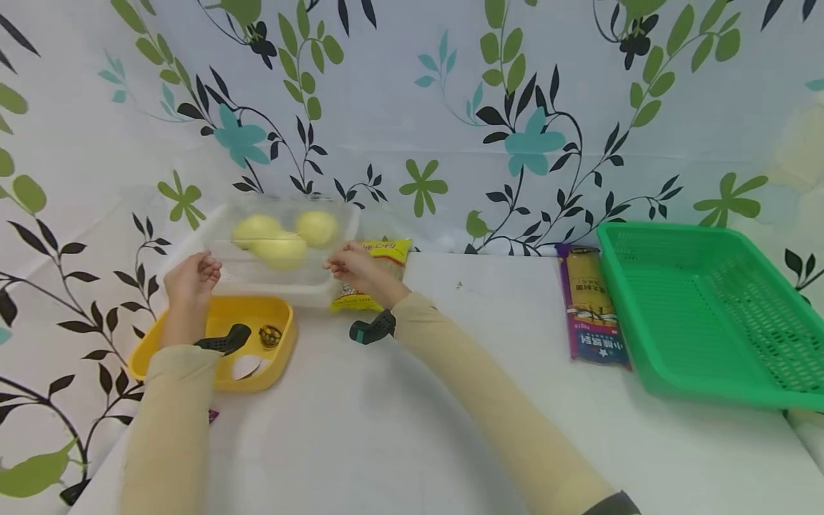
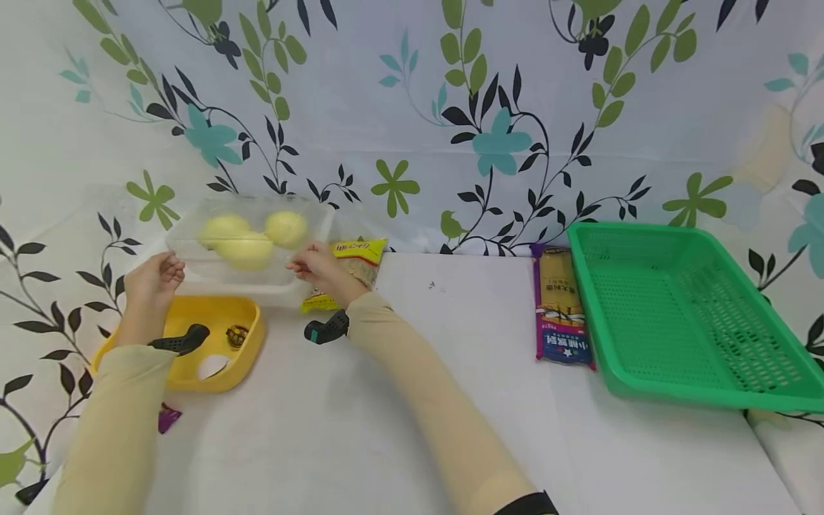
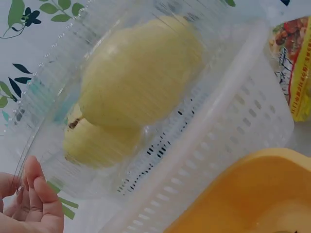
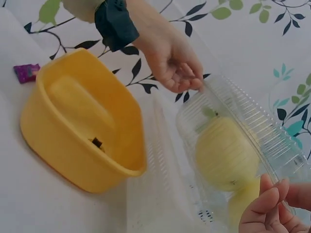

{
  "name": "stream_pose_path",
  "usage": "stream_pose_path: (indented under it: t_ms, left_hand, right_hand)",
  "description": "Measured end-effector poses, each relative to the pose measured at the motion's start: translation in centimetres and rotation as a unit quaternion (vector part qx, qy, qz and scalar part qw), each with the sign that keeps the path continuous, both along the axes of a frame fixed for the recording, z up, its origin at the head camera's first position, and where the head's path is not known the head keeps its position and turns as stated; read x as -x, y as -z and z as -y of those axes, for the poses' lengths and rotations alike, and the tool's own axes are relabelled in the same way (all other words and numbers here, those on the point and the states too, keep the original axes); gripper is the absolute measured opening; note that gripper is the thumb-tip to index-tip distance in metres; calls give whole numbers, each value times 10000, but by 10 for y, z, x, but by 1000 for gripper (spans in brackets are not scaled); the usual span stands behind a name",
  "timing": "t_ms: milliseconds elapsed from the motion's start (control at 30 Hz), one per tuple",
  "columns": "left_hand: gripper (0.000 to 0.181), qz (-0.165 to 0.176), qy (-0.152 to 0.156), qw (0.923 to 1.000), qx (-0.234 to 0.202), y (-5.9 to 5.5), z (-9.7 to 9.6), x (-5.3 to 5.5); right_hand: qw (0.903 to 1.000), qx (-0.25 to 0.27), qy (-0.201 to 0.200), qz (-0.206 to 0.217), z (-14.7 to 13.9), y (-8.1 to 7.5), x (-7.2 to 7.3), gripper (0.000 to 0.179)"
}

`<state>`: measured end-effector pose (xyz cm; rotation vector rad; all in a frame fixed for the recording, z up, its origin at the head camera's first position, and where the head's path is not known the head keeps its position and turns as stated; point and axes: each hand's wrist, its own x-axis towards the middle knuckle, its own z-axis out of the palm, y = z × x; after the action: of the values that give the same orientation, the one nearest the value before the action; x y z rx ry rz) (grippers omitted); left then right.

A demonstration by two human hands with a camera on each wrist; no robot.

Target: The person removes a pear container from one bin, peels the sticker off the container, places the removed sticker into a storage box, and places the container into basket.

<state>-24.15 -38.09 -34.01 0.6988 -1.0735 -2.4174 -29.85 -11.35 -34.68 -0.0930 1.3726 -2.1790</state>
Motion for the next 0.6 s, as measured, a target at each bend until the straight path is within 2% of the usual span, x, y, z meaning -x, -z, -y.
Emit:
stream_pose_path:
  t_ms: [133, 267, 467, 533, 600]
  left_hand:
    - [9, 348, 122, 9990, -258, -5, -9, -1]
    - [12, 515, 2, 9981, -325, -8, -5, -5]
    - [11, 930, 502, 9918, -724, -13, 6, -15]
    - [10, 891, 642, 9898, -905, -14, 9, -17]
    - [8, 909, 680, 9889, -962, -14, 10, -13]
  right_hand:
    - [9994, -232, 131, 213, 2, 7, 3, 19]
    - [9981, -588, -112, 148, 9, 6, 8, 19]
    - [9943, -1036, -54, 228, 17, 3, 19, 15]
    - [9935, -1116, -84, 230, 19, 4, 20, 13]
    - [9929, -1174, -114, 184, 20, 5, 23, 13]
